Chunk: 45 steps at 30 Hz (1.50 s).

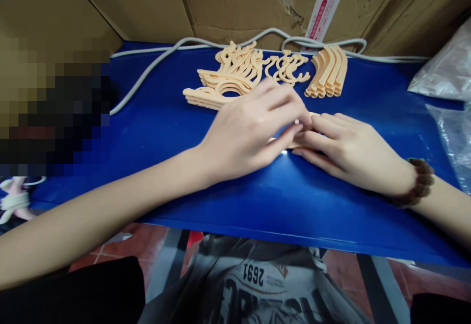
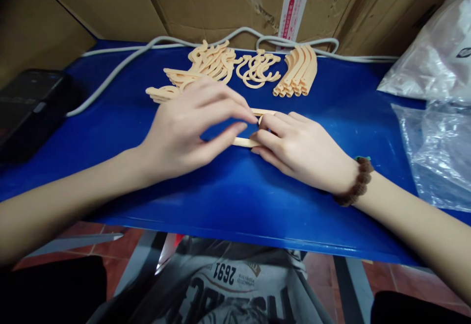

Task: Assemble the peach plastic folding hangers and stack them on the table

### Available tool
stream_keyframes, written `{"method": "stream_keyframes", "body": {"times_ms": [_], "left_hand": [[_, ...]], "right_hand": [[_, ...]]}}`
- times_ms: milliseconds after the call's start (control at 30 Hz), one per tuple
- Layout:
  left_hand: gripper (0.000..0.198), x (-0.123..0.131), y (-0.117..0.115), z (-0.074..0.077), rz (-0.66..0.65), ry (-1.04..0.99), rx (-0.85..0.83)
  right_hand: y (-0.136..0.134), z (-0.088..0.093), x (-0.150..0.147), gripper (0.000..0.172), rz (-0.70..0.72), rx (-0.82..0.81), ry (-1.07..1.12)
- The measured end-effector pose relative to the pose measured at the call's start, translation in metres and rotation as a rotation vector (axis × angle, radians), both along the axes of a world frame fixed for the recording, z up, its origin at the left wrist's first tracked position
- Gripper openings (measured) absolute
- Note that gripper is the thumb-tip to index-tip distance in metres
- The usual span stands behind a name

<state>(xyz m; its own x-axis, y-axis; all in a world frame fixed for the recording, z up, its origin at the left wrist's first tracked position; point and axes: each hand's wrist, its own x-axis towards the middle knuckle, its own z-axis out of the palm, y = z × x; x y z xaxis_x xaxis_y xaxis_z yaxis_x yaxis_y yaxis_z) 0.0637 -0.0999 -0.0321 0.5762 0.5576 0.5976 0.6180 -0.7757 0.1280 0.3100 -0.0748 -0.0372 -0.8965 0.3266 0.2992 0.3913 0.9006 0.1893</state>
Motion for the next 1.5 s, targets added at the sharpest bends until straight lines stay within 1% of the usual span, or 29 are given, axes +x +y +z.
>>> {"method": "stream_keyframes", "body": {"times_ms": [67, 133, 200, 267, 333, 367, 433, 467, 533, 600, 667, 733, 800, 900, 1000, 1133, 1233, 1300, 1367, 1433, 1500], "left_hand": [[0.018, -0.004, 0.010, 0.013, 0.099, -0.029, -0.024], [0.015, -0.012, 0.027, 0.027, 0.278, -0.044, -0.106], [0.018, -0.026, 0.052, 0.038, 0.500, -0.055, -0.170], [0.023, -0.044, 0.080, 0.042, 0.642, -0.044, -0.202], [0.025, -0.063, 0.108, 0.040, 0.733, -0.044, -0.231], [0.030, -0.071, 0.121, 0.036, 0.788, -0.053, -0.230], [0.041, -0.083, 0.143, 0.024, 0.972, -0.031, -0.300], [0.041, -0.086, 0.152, 0.017, 1.075, -0.041, -0.340], [0.044, -0.089, 0.168, 0.003, 1.082, -0.037, -0.397], [0.042, -0.089, 0.179, -0.010, 1.116, -0.054, -0.435], [0.047, -0.089, 0.187, -0.018, 1.151, -0.038, -0.457], [0.046, -0.092, 0.192, -0.022, 1.142, -0.010, -0.494], [0.044, -0.096, 0.194, -0.022, 1.097, -0.004, -0.522], [0.047, -0.102, 0.197, -0.022, 1.035, -0.005, -0.548], [0.045, -0.103, 0.203, -0.026, 1.024, 0.000, -0.541], [0.041, -0.100, 0.209, -0.028, 0.982, -0.006, -0.554], [0.034, -0.098, 0.206, -0.025, 0.978, -0.006, -0.558], [0.033, -0.095, 0.203, -0.024, 0.978, -0.004, -0.541], [0.035, -0.092, 0.199, -0.024, 0.984, 0.005, -0.511], [0.042, -0.089, 0.195, -0.022, 0.977, 0.028, -0.471], [0.050, -0.087, 0.192, -0.016, 0.921, 0.060, -0.416]], "right_hand": [[-0.001, 0.001, 0.000, 0.028, -0.002, -0.009, -0.012], [-0.002, 0.002, -0.001, 0.029, -0.005, -0.021, -0.020], [-0.003, 0.003, -0.002, 0.029, -0.013, -0.037, -0.028], [-0.003, 0.004, -0.002, 0.030, -0.017, -0.053, -0.031], [-0.002, 0.004, -0.002, 0.030, -0.011, -0.064, -0.024], [-0.002, 0.004, -0.002, 0.030, -0.004, -0.068, -0.018], [-0.002, 0.004, -0.002, 0.029, 0.012, -0.076, -0.001], [-0.001, 0.004, -0.002, 0.028, 0.022, -0.082, 0.007], [-0.001, 0.004, -0.002, 0.027, 0.029, -0.091, 0.019], [-0.002, 0.004, -0.002, 0.027, 0.027, -0.096, 0.021], [-0.002, 0.004, -0.002, 0.027, 0.022, -0.098, 0.021], [-0.002, 0.004, -0.001, 0.028, 0.017, -0.103, 0.020], [-0.002, 0.003, -0.001, 0.029, 0.008, -0.108, 0.018], [-0.001, 0.003, -0.001, 0.029, 0.005, -0.110, 0.013], [-0.001, 0.004, -0.001, 0.027, 0.016, -0.104, 0.017], [-0.001, 0.003, -0.001, 0.030, 0.009, -0.119, 0.012], [-0.002, 0.004, -0.001, 0.031, 0.007, -0.122, 0.011], [-0.002, 0.004, -0.001, 0.031, 0.014, -0.125, 0.013], [-0.002, 0.005, -0.001, 0.030, 0.023, -0.126, 0.017], [-0.001, 0.004, -0.001, 0.031, 0.021, -0.140, 0.016], [0.000, 0.003, -0.002, 0.031, 0.013, -0.163, 0.025]]}}
